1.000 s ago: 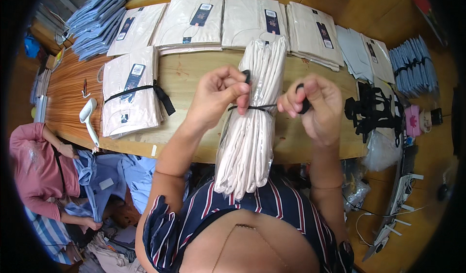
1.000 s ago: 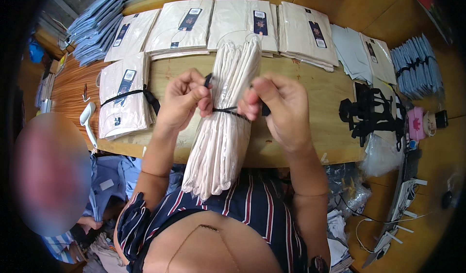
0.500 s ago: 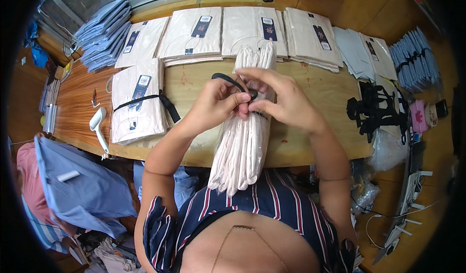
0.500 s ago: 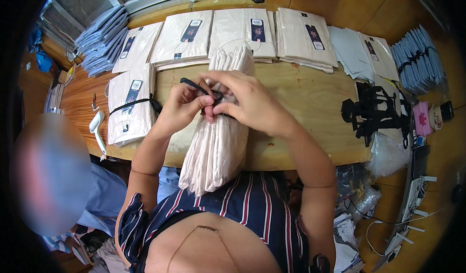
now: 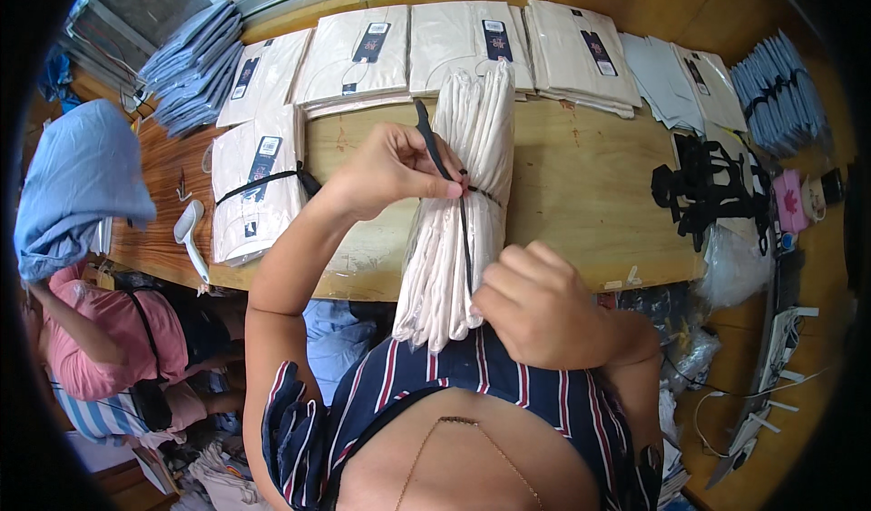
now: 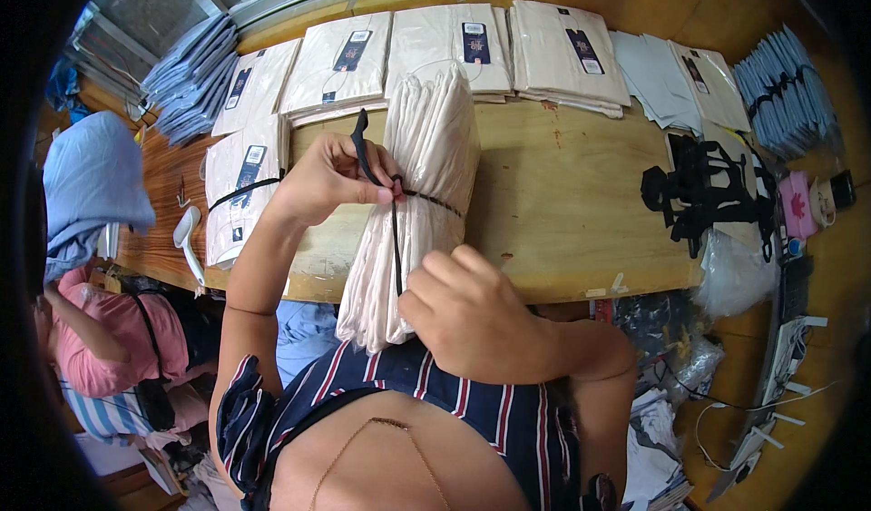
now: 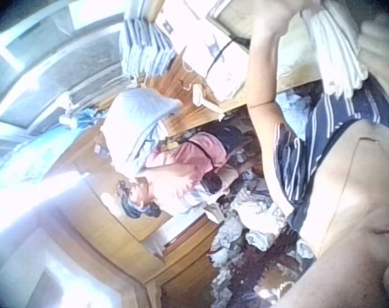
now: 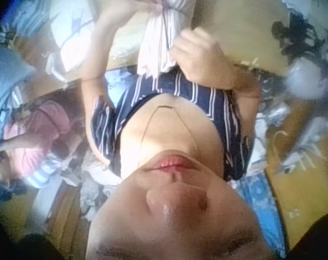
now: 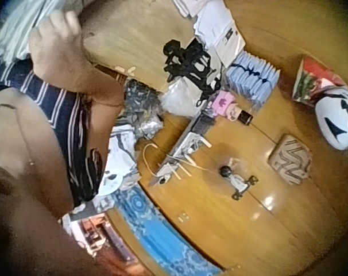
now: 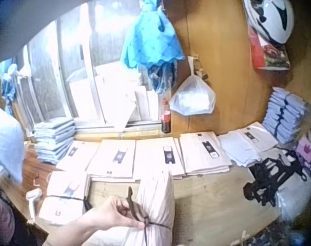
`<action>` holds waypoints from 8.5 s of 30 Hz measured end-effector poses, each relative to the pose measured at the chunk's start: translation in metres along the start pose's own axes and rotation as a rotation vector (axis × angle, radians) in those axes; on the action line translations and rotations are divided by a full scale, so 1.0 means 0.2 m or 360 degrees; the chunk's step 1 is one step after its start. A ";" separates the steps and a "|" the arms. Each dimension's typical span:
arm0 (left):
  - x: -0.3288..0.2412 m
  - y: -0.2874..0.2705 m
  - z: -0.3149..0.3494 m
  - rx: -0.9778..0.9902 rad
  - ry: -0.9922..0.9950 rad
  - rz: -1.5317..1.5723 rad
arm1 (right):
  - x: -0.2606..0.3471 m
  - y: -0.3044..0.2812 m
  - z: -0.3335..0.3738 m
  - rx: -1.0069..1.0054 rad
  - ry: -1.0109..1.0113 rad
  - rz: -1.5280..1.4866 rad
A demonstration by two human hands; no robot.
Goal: The person organizes plastic-wrapped shirts on a wooden desk and ties them into small bundles using black ribbons.
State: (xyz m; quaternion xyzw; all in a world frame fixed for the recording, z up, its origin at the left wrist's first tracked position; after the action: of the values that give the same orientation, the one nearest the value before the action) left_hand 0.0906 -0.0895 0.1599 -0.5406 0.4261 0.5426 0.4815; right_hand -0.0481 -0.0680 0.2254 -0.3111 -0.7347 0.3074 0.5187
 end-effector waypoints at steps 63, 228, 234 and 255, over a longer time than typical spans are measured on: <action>-0.01 0.17 0.02 -0.0475 0.0738 -0.0270 | -0.63 -0.44 0.66 -0.1452 0.0387 -0.0849; 1.72 3.25 4.47 -0.4869 0.1725 0.0575 | 1.54 1.92 0.67 0.1749 -0.0821 -0.0194; 2.59 3.58 4.14 -0.5062 0.0395 0.2449 | 1.13 1.95 0.67 0.1732 -0.0667 0.0066; 2.33 1.74 2.46 -0.0822 -0.2167 -0.0401 | 0.15 1.58 0.83 0.1806 -0.0335 0.0138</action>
State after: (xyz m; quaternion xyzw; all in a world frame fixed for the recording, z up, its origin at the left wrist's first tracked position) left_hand -0.3162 0.3626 -0.2994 -0.2250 -0.1737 0.7815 0.5553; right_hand -0.1704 0.1300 -0.0471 0.0182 -0.4890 0.7035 0.5154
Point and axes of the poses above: each hand's wrist, its own z-axis away from the middle knuckle, its own y-axis out of the palm, x = y × z, the point moved 9 cm from there along -z, towards the middle knuckle, and after that the axes turned 10 degrees about -z, right-handed, at the moved point
